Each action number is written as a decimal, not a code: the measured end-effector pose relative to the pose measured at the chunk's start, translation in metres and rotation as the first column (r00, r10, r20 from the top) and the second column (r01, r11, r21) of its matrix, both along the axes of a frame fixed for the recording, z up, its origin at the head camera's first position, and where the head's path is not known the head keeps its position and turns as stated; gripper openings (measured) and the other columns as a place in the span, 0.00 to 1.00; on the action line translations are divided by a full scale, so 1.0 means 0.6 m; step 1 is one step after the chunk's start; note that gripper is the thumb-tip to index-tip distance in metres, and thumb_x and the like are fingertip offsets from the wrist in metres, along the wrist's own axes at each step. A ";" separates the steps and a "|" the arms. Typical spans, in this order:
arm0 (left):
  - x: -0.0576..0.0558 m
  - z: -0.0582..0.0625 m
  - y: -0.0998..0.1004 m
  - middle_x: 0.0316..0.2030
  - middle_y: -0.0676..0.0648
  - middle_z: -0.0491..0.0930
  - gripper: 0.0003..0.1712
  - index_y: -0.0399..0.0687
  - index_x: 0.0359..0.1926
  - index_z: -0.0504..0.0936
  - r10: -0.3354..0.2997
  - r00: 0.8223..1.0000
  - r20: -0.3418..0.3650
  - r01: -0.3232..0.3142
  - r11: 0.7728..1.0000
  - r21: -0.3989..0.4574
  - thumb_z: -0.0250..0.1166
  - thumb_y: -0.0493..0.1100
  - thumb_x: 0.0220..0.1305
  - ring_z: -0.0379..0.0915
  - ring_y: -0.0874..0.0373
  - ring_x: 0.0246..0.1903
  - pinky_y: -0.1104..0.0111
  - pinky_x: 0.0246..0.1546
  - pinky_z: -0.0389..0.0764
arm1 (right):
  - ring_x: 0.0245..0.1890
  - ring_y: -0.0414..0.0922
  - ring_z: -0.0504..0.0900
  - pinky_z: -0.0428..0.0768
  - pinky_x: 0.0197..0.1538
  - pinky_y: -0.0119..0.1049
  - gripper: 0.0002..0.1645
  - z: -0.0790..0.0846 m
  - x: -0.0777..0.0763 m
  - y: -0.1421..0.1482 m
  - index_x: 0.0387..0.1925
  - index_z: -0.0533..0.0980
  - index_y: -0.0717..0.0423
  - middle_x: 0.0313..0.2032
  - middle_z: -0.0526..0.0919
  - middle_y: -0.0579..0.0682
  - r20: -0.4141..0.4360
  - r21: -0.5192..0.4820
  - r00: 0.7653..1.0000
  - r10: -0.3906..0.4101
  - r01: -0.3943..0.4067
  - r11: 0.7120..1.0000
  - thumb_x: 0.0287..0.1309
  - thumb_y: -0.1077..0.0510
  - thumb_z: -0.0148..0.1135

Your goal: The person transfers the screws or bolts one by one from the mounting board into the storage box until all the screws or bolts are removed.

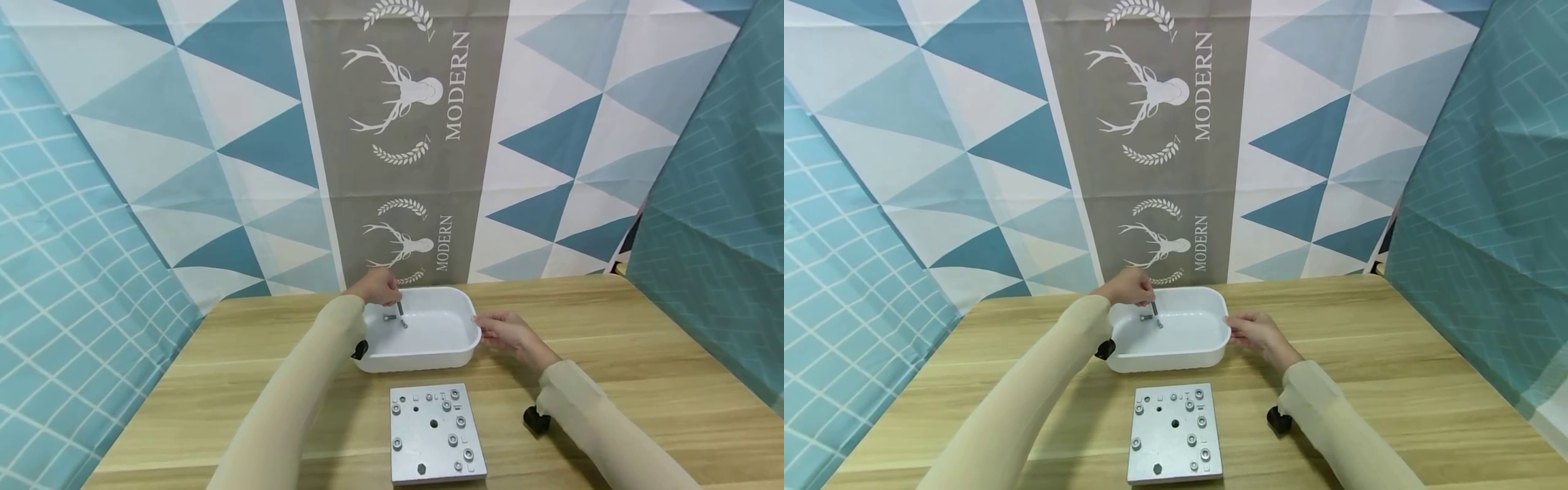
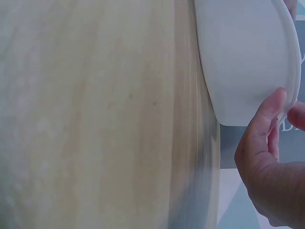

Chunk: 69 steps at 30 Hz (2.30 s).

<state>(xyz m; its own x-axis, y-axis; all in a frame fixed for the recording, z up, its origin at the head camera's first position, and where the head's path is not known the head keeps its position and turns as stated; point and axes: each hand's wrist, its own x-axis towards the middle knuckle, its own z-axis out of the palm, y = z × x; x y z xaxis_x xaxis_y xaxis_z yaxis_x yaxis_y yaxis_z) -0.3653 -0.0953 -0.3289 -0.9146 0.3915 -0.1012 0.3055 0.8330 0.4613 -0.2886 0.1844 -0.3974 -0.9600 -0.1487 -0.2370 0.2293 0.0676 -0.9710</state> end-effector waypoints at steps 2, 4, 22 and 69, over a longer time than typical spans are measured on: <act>0.000 -0.001 0.001 0.11 0.55 0.72 0.18 0.48 0.11 0.74 0.020 1.000 0.003 -0.020 1.000 -0.013 0.61 0.37 0.57 0.62 0.64 0.14 0.76 0.21 0.65 | 0.28 0.34 0.80 0.82 0.36 0.24 0.27 0.001 0.000 -0.001 0.58 0.66 0.77 0.27 0.81 0.43 0.001 -0.001 1.000 -0.006 0.006 1.000 0.64 0.60 0.56; 0.000 -0.002 0.001 0.11 0.55 0.73 0.19 0.47 0.11 0.75 0.046 0.999 0.010 -0.046 0.999 -0.017 0.61 0.37 0.58 0.64 0.64 0.14 0.76 0.22 0.67 | 0.28 0.34 0.80 0.81 0.36 0.24 0.28 0.002 0.000 -0.002 0.58 0.65 0.77 0.28 0.81 0.43 0.003 0.000 1.000 -0.004 0.004 1.000 0.64 0.59 0.56; -0.005 -0.007 -0.005 0.22 0.51 0.81 0.10 0.38 0.34 0.85 0.141 0.990 0.030 -0.141 0.990 -0.013 0.62 0.42 0.61 0.75 0.60 0.25 0.74 0.28 0.74 | 0.28 0.35 0.81 0.82 0.37 0.24 0.27 0.004 0.001 -0.003 0.58 0.66 0.77 0.28 0.81 0.44 0.007 -0.036 1.000 0.007 -0.006 0.999 0.64 0.60 0.56; 0.218 0.031 -0.004 0.25 0.47 0.83 0.03 0.42 0.28 0.80 -0.232 0.934 -0.273 0.277 0.951 0.137 0.63 0.36 0.57 0.75 0.66 0.25 0.79 0.29 0.75 | 0.27 0.34 0.82 0.82 0.35 0.23 0.30 0.008 0.006 0.003 0.59 0.64 0.79 0.26 0.83 0.43 0.019 -0.047 1.000 0.006 -0.005 0.999 0.62 0.61 0.58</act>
